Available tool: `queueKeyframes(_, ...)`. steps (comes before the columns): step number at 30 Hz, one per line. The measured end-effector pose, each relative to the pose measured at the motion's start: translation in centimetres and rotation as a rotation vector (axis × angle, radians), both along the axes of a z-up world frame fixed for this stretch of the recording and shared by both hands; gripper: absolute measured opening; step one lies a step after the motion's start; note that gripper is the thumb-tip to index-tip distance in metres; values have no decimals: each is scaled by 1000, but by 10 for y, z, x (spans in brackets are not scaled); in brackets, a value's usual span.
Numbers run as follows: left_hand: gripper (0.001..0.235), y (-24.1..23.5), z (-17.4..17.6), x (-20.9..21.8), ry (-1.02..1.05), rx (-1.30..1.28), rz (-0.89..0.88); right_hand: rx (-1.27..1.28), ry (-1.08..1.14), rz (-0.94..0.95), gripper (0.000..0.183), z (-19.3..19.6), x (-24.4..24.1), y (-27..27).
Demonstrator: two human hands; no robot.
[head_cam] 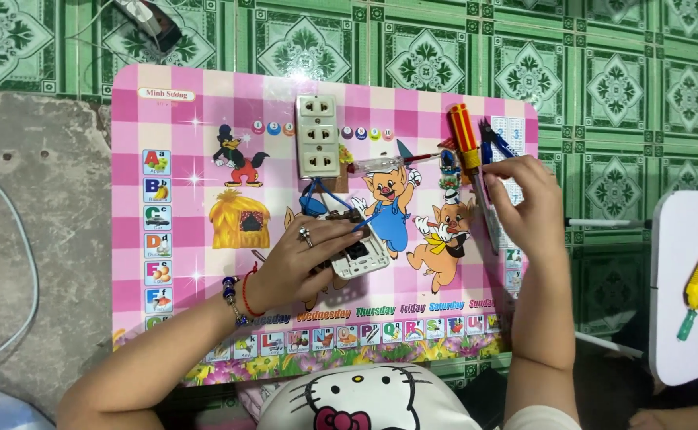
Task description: The person uses pliers to strip the insulation from a blue electrical wire and then inserts the exposed end into a terminal on a white electrical outlet. They use a screwdriver to tighten the terminal screw, securing the wire in place.
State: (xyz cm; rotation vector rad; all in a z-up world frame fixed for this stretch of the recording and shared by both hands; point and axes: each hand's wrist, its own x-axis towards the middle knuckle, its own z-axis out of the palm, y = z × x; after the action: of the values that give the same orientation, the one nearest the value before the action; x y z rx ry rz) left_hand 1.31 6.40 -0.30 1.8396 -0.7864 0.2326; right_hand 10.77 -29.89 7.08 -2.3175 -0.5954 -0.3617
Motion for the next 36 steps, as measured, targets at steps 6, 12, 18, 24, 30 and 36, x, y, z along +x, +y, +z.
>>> queueKeyframes(6,55,-1,3,-4,18,-19,7,-687,207,-87,13,2,-7,-18)
queueKeyframes(12,53,-2,7,-5,21,-28,20,-682,123,-133,12,-24,-9,-33)
queueKeyframes(18,52,-2,10,-4,0,-21,25,-721,74,-146,8,-46,-3,-28)
queueKeyframes(24,49,-3,9,-6,7,-26,29,-791,-29,-185,6,-73,-3,-32)
queueKeyframes(30,49,-3,8,-7,22,-28,31,-184,166,-100,8,-37,-6,-18)
queueKeyframes(36,50,-2,15,-7,57,-67,21,527,341,55,12,-12,-35,30)
